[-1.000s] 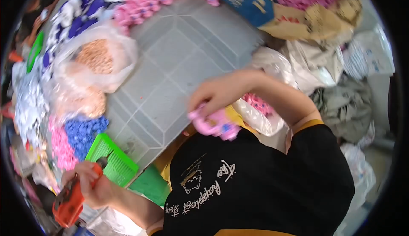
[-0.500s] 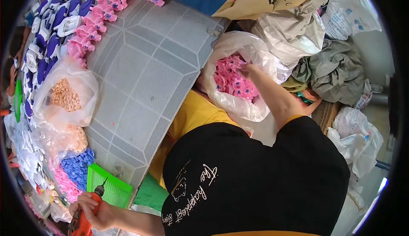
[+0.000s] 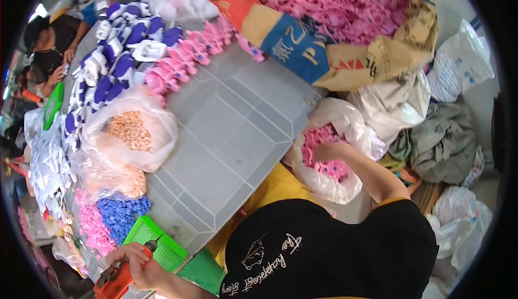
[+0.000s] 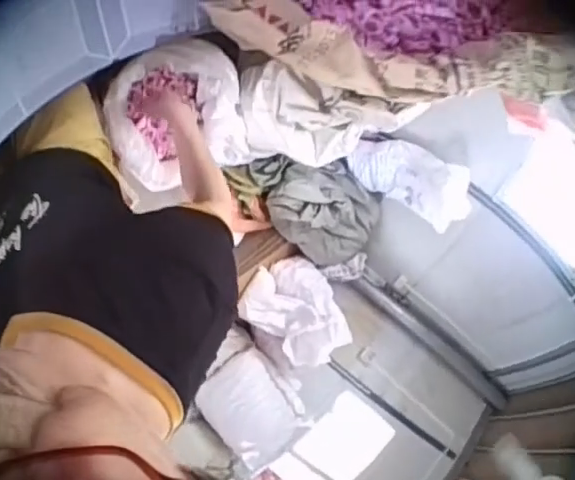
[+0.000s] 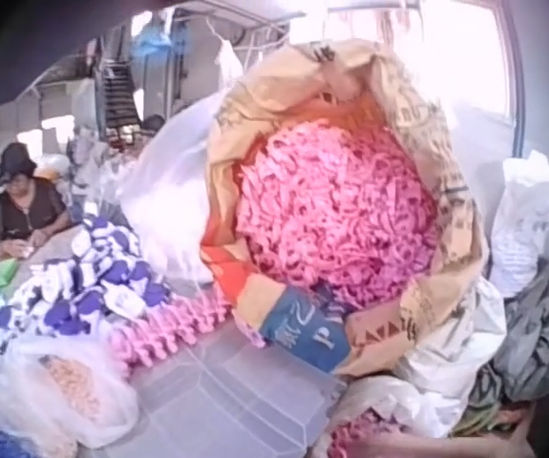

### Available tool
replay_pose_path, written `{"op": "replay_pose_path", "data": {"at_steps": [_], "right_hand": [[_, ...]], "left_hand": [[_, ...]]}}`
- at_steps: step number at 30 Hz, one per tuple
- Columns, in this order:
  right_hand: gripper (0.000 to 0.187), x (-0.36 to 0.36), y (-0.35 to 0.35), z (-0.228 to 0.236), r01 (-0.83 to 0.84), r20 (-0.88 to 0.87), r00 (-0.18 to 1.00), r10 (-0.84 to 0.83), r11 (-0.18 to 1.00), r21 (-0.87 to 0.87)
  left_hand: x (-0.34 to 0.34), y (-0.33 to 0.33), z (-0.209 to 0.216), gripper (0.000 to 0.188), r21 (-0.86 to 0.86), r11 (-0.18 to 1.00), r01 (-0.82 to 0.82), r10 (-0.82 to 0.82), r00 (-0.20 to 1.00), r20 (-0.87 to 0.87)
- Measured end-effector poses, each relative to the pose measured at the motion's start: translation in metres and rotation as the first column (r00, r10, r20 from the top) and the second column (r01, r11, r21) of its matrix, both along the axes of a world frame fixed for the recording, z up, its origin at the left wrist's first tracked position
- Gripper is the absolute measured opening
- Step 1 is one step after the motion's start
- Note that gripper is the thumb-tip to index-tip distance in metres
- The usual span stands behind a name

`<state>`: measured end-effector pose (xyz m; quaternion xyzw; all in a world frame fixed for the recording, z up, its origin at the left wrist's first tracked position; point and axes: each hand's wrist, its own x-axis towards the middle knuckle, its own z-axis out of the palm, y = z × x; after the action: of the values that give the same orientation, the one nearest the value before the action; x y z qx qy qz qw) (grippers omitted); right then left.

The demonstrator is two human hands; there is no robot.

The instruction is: The recorder uses a glue gun to attach small blue components into pink plastic toy frames at a workstation.

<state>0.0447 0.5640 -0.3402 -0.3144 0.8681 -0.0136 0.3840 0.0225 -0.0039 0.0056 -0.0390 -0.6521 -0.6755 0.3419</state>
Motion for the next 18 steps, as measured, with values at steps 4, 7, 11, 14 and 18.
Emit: {"op": "replay_pose_path", "data": {"at_steps": [4,7,11,14,18], "right_hand": [[0.03,-0.069,-0.121,0.274,0.514,0.755,0.633,-0.173,0.823,-0.242],[0.029,-0.123,-0.152,0.342,0.757,0.634,0.647,-0.425,0.463,-0.462],[0.034,-0.216,-0.146,0.296,0.225,-0.616,0.351,-0.705,0.702,-0.676],[0.035,-0.264,-0.164,0.291,0.262,-0.824,0.24,-0.513,0.852,-0.454],[0.022,-0.322,-0.18,0.29,0.529,-0.874,0.373,-0.312,0.845,-0.076]], "left_hand": [[0.003,-0.001,0.002,0.022,0.055,0.998,0.019,-0.018,1.0,-0.018],[0.005,-0.009,-0.006,0.022,0.058,0.997,0.049,-0.048,0.999,-0.022],[0.01,-0.009,-0.001,0.025,0.076,0.988,0.136,-0.135,0.991,-0.02],[0.015,-0.017,-0.002,0.023,0.072,0.992,0.107,-0.106,0.994,-0.017],[0.024,-0.022,-0.004,0.027,0.118,0.99,0.075,-0.077,0.997,0.009]]}}
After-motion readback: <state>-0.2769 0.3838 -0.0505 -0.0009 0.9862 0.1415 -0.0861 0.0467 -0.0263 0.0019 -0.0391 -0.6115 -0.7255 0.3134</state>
